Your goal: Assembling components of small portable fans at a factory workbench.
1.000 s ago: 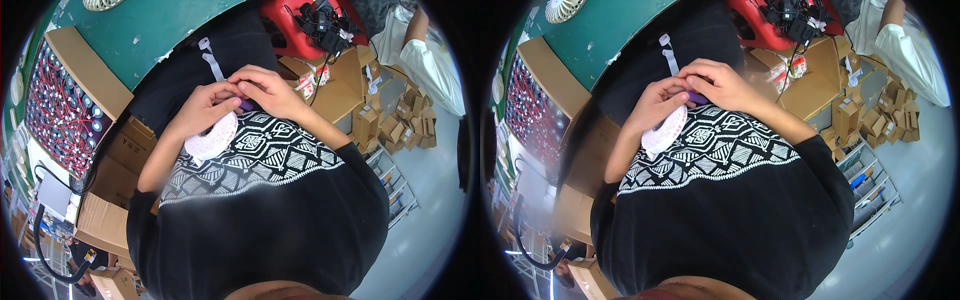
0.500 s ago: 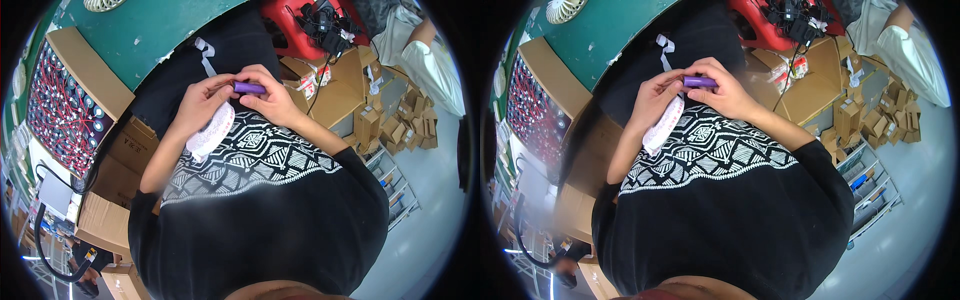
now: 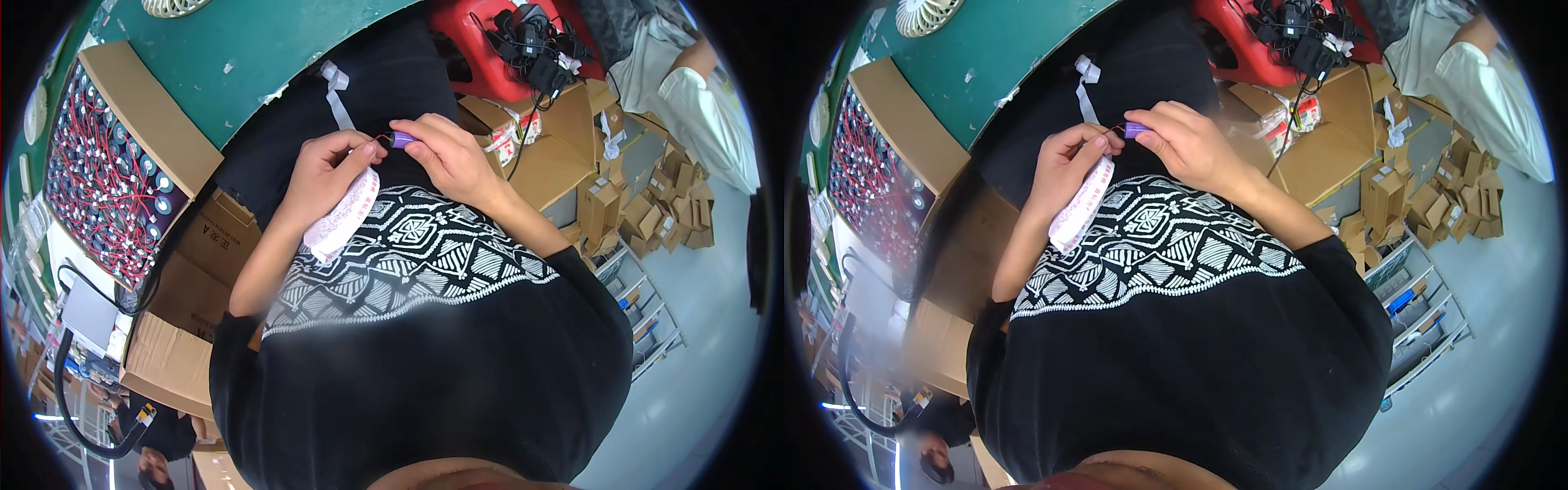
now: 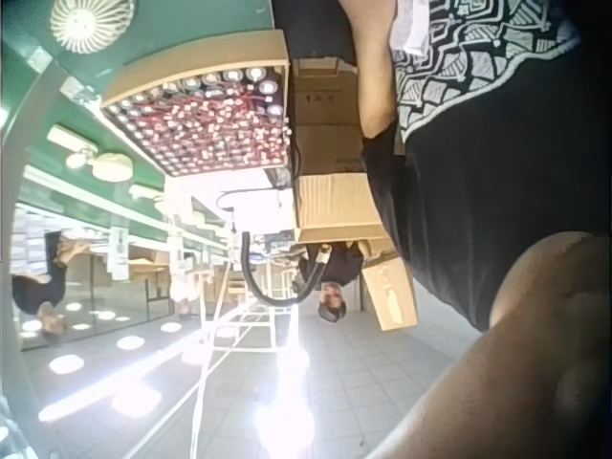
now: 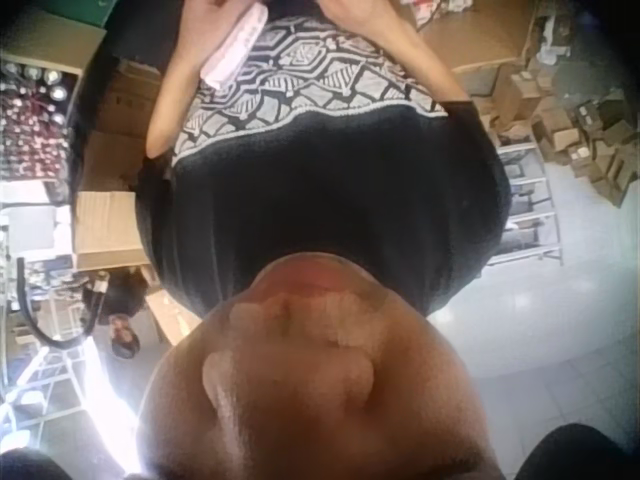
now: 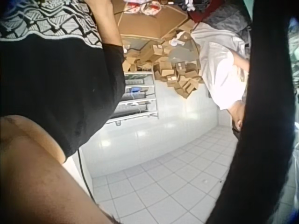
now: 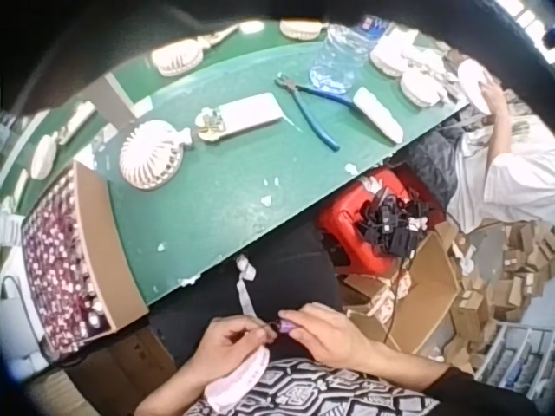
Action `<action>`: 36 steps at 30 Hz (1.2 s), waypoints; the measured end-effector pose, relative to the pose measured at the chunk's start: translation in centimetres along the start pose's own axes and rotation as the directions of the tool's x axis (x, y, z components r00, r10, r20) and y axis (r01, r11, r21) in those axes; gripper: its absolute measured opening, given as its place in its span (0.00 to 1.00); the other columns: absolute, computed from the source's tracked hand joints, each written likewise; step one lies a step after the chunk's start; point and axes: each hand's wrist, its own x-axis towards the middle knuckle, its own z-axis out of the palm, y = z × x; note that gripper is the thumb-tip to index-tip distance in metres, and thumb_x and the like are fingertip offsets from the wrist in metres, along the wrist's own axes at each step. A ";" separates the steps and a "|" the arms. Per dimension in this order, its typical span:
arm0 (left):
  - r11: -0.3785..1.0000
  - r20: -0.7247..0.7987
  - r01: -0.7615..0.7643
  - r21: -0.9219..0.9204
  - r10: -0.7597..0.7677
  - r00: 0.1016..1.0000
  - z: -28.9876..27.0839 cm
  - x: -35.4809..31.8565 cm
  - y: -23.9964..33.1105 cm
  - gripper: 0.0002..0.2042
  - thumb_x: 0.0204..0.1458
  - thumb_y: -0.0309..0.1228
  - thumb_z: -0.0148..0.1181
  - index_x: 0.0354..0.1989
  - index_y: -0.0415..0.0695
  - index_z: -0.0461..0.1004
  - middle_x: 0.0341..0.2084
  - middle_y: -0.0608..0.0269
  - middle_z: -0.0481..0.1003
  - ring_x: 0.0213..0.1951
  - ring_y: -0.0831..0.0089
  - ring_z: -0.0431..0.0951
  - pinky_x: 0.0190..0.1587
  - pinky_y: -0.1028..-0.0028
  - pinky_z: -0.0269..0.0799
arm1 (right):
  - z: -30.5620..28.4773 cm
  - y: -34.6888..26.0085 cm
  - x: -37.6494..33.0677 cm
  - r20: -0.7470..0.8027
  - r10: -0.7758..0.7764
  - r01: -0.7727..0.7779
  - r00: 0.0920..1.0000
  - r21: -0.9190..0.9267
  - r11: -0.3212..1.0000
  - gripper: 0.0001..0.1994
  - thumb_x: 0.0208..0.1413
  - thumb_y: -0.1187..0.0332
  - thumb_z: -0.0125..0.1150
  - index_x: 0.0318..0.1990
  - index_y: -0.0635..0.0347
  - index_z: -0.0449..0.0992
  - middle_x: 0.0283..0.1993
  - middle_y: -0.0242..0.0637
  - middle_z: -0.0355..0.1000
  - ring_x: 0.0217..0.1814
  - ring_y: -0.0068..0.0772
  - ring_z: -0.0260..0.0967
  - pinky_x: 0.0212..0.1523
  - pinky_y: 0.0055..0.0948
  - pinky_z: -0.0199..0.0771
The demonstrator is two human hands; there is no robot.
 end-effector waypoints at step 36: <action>0.977 0.206 0.081 -0.198 -0.040 0.978 0.2 -0.4 -1.1 0.07 0.59 0.25 0.68 0.41 0.36 0.78 0.34 0.66 0.79 0.35 0.84 0.77 0.40 0.80 0.73 | -0.2 2.0 -1.1 0.580 -0.030 -0.472 0.814 0.691 0.547 0.22 0.71 0.66 0.57 0.68 0.63 0.69 0.54 0.31 0.72 0.50 0.21 0.69 0.53 0.25 0.72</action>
